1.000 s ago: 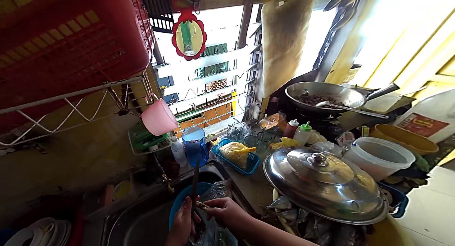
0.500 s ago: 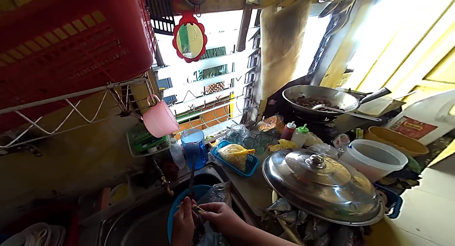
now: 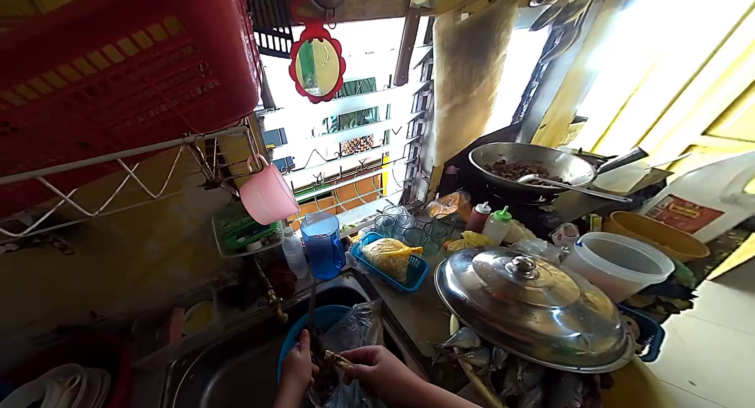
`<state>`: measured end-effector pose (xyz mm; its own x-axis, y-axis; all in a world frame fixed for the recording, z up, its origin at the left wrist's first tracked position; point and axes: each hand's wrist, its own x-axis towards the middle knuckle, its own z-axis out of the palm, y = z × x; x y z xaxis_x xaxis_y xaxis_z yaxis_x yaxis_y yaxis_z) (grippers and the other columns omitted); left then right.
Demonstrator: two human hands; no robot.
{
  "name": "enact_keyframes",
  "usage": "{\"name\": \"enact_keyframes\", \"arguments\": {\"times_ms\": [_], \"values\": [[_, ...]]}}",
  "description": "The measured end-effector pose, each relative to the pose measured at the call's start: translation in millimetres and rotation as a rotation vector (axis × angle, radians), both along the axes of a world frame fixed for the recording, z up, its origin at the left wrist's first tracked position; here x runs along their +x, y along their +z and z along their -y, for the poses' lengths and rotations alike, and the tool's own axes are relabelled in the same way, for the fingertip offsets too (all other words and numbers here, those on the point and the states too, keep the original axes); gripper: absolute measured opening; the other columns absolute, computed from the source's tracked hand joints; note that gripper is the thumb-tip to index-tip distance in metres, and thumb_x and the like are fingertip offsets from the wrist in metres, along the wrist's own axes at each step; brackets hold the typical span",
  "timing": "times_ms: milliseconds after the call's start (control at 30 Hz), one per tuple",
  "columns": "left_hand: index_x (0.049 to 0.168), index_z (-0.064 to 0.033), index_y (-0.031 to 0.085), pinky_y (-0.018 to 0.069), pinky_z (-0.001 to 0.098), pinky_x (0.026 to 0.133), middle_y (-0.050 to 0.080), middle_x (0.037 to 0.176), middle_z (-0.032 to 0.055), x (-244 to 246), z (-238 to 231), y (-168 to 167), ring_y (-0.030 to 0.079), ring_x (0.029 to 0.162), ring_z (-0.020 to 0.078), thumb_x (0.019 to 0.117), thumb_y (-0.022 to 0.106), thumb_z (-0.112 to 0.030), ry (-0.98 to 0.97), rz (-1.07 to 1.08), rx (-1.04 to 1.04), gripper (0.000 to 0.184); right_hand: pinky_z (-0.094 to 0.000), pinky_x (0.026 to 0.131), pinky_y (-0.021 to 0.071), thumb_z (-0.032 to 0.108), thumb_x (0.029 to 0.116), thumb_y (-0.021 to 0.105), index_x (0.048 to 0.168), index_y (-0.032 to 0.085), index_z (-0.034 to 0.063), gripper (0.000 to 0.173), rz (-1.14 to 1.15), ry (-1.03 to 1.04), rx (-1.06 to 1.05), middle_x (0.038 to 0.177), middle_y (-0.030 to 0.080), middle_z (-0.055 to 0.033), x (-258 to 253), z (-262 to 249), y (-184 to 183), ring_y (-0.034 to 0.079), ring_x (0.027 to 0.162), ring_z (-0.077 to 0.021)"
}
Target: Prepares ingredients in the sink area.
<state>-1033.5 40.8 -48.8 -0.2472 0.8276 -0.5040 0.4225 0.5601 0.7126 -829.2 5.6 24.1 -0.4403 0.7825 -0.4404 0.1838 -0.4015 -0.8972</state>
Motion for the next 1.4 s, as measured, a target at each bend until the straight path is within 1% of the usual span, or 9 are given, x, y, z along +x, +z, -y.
{"name": "enact_keyframes", "arguments": {"times_ms": [133,300,467,600,833,933,1100,1267,1400], "values": [[0.156,-0.0080,0.028,0.0593,0.0494,0.075,0.065,0.120,0.0251,0.0,6.4,-15.4,0.072,0.085,0.0335,0.1080,0.047,-0.045,-0.135,-0.136,-0.189,0.064,-0.0271,0.068,0.0517,0.005,0.0931,0.051,0.142,0.057,0.0060,0.049,-0.138,-0.040,-0.037,0.112,0.069,-0.0067,15.9,-5.8,-5.0,0.062,0.076,-0.0098],[0.137,0.0003,0.056,0.0479,0.0533,0.107,0.052,0.142,0.0299,6.7,24.5,-39.8,0.056,0.130,0.0417,0.0992,0.063,-0.020,-0.305,-0.345,-0.174,0.044,-0.0307,0.074,0.0567,0.003,0.0886,0.063,0.122,0.067,0.0023,0.034,-0.104,-0.140,-0.035,0.102,0.070,-0.0068,15.4,-16.0,-8.9,0.067,0.081,-0.0133],[0.114,-0.0006,0.073,0.0518,0.0582,0.099,0.071,0.118,0.0232,-5.9,23.2,32.2,0.067,0.115,0.0398,0.1023,0.059,-0.031,-0.332,-0.609,0.053,0.035,-0.0310,0.068,0.0584,0.000,0.0947,0.058,0.126,0.055,0.0019,0.031,-0.124,-0.184,-0.166,0.097,0.069,-0.0099,-2.4,-40.2,-30.2,0.068,0.074,-0.0165],[0.129,-0.0061,0.065,0.0530,0.0505,0.100,0.062,0.130,0.0192,-14.2,3.7,107.3,0.063,0.119,0.0348,0.0940,0.073,-0.029,-0.518,-0.731,0.052,0.043,-0.0286,0.059,0.0543,0.004,0.0991,0.054,0.133,0.047,0.0060,0.035,-0.049,-0.175,-0.226,0.089,0.066,-0.0084,-26.9,-63.4,-50.0,0.064,0.064,-0.0147],[0.145,-0.0103,0.058,0.0389,0.0482,0.118,0.054,0.152,0.0098,-32.4,-14.2,129.1,0.051,0.140,0.0292,0.1010,0.063,-0.018,-0.992,-0.720,-0.103,0.045,-0.0293,0.061,0.0518,0.003,0.0977,0.055,0.134,0.051,0.0036,0.036,0.020,-0.279,-0.234,0.092,0.063,-0.0091,-65.7,-79.9,-61.1,0.060,0.067,-0.0146],[0.118,-0.0020,0.071,0.0484,0.0552,0.103,0.068,0.125,0.0191,-42.3,-21.4,166.7,0.063,0.122,0.0352,0.1034,0.056,-0.047,-0.806,-0.827,-0.055,0.050,-0.0269,0.059,0.0508,0.021,0.1076,0.049,0.126,0.055,0.0033,0.026,0.024,-0.267,-0.233,0.088,0.063,-0.0059,-74.7,-83.9,-62.8,0.060,0.065,-0.0118],[0.124,-0.0099,0.071,0.0495,0.0470,0.105,0.061,0.133,0.0154,-56.9,-45.6,157.7,0.060,0.124,0.0316,0.0991,0.067,-0.021,-0.883,-0.785,0.139,0.027,-0.0271,0.059,0.0495,0.026,0.1074,0.053,0.123,0.059,0.0025,0.029,0.079,-0.216,-0.194,0.083,0.063,-0.0045,-89.8,-92.8,-66.8,0.058,0.063,-0.0111],[0.096,-0.0092,0.079,0.0592,0.0385,0.083,0.075,0.092,0.0075,-73.3,-40.7,133.3,0.072,0.088,0.0202,0.0983,0.065,-0.031,-0.887,-0.437,0.800,0.026,-0.0304,0.063,0.0501,0.023,0.1025,0.062,0.121,0.059,0.0023,0.028,0.123,-0.273,-0.147,0.086,0.061,-0.0062,-95.1,-100.6,-69.9,0.058,0.067,-0.0130],[0.142,-0.0161,0.063,0.0453,0.0535,0.109,0.057,0.146,0.0168,-73.5,-55.6,136.2,0.056,0.133,0.0363,0.1043,0.059,-0.038,-0.812,-0.927,0.427,0.044,-0.0374,0.071,0.0482,0.026,0.1006,0.064,0.117,0.062,0.0028,0.028,0.214,-0.191,-0.085,0.092,0.060,-0.0094,-97.8,-104.1,-74.3,0.056,0.076,-0.0176]]}}
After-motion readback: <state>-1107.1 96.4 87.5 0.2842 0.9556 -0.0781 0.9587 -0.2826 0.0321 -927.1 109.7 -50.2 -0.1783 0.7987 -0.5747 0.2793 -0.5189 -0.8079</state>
